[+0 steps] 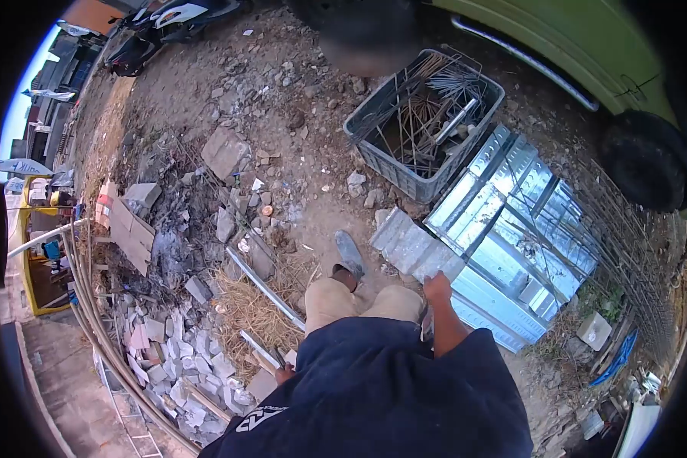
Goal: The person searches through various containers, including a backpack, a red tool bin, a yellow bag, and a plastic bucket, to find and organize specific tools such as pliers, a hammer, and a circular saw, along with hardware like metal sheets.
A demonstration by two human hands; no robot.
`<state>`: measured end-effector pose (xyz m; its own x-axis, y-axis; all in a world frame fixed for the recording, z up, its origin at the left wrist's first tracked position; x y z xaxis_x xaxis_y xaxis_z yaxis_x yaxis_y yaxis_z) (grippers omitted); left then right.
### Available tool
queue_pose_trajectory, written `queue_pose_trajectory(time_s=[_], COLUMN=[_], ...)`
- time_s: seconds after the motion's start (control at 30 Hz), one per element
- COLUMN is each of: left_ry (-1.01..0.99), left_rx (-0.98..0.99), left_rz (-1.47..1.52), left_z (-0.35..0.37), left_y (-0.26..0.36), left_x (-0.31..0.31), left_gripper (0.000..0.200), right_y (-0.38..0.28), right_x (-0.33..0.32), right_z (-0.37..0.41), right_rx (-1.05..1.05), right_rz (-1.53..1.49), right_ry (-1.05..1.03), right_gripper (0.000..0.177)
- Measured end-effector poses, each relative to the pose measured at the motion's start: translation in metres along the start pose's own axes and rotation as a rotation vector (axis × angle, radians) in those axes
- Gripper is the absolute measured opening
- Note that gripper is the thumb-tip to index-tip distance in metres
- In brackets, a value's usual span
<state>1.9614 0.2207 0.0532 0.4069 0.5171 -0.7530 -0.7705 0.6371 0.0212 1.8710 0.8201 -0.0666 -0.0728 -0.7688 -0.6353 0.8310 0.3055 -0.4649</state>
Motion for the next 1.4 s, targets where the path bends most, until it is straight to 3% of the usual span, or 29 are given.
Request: queue_pose_trajectory(time_s=[0.07,0.1,0.13,0.17,0.2,0.23,0.27,0.33,0.43,0.53,0.57,0.67,0.7,0.77,0.83,0.9,1.03,1.17,1.2,1.23,1.27,1.3,1.33,1.37,1.4], left_ry=[-0.119,-0.075,0.055,0.034,0.149,0.137,0.354,0.267,0.083,0.062,0.061,0.093,0.051,-0.003,-0.064,-0.079,-0.072,0.056,0.107,0.092,0.106,0.075,0.046,0.093,0.011], left_rx=[0.083,0.172,0.418,0.376,0.476,0.464,0.674,0.627,0.603,0.680,0.677,0.604,0.633,0.614,0.571,0.574,0.607,0.680,0.707,0.679,0.670,0.652,0.638,0.688,0.633], left_rz=[0.178,0.203,-0.040,-0.002,-0.085,-0.071,-0.172,-0.153,-0.245,-0.305,-0.205,-0.500,-0.429,-0.413,-0.431,-0.447,-0.635,-0.729,-0.743,-0.745,-0.723,-0.712,-0.700,-0.703,-0.684], left_z=[-0.049,-0.070,-0.111,-0.093,-0.116,-0.084,-0.112,-0.142,-0.194,-0.183,-0.188,-0.214,-0.212,-0.215,-0.196,-0.193,-0.219,-0.250,-0.255,-0.259,-0.270,-0.286,-0.292,-0.294,-0.300], left_y=[0.057,0.087,0.110,0.174,0.204,0.279,0.304,0.360,0.416,0.474,0.481,0.480,0.488,0.486,0.511,0.533,0.547,0.556,0.566,0.577,0.580,0.577,0.585,0.596,0.604], left_x=[-0.038,-0.067,-0.094,-0.137,-0.166,-0.204,-0.227,-0.256,-0.275,-0.286,-0.287,-0.296,-0.297,-0.300,-0.306,-0.304,-0.312,-0.330,-0.334,-0.339,-0.344,-0.348,-0.353,-0.361,-0.364], left_gripper=[0.035,0.036,0.040,0.044,0.045,0.046,0.045,0.045,0.045,0.046,0.047,0.045,0.045,0.044,0.043,0.043,0.046,0.047,0.047,0.047,0.047,0.048,0.049,0.052,0.053], right_y=[0.001,0.011,0.008,-0.005,-0.019,-0.013,-0.017,-0.051,-0.086,-0.110,-0.139,-0.214,-0.234,-0.273,-0.298,-0.296,-0.234,-0.189,-0.194,-0.165,-0.146,-0.126,-0.143,-0.161,-0.171], right_x=[0.027,0.039,0.048,0.061,0.070,0.095,0.107,0.116,0.129,0.152,0.141,0.143,0.143,0.155,0.179,0.192,0.236,0.220,0.193,0.205,0.213,0.213,0.186,0.158,0.134], right_z=[0.004,0.022,0.034,0.043,0.047,0.043,0.037,0.026,-0.013,-0.072,-0.091,-0.115,-0.128,-0.140,-0.130,-0.113,-0.066,-0.030,-0.032,-0.034,-0.044,-0.056,-0.065,-0.086,-0.113], right_rx=[0.090,0.149,0.193,0.177,0.154,0.199,0.221,0.131,0.177,0.252,0.249,0.292,0.305,0.212,0.359,0.453,0.500,0.638,0.519,0.629,0.520,0.559,0.674,0.628,0.524], right_rz=[-0.007,-0.003,-0.007,-0.061,-0.118,-0.213,-0.228,-0.373,-0.458,-0.534,-0.490,-0.487,-0.513,-0.742,-1.094,-1.016,-0.712,-0.618,-0.492,-0.554,-0.657,-0.674,-0.871,-0.888,-0.829], right_ry=[-0.022,-0.044,-0.046,-0.063,-0.075,-0.137,-0.122,-0.032,0.090,0.184,0.167,0.157,0.181,0.194,-0.010,-0.042,0.049,0.056,0.166,0.183,0.227,0.257,0.249,0.253,0.301], right_gripper=[0.048,0.049,0.049,0.048,0.047,0.041,0.041,0.036,0.030,0.025,0.025,0.023,0.022,0.025,0.028,0.030,0.031,0.028,0.024,0.018,0.013,0.011,0.010,0.011,0.014])
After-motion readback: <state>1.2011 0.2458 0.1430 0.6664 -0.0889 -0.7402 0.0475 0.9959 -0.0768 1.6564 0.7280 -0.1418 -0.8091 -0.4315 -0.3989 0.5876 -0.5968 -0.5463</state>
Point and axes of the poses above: each hand's wrist, its own z-axis away from the middle knuckle, its own x-axis out of the palm, y = z × x, the point moved 9 cm from there along -z, towards the middle knuckle, and after that the axes turned 12 degrees about -z, right-handed, at the moved point
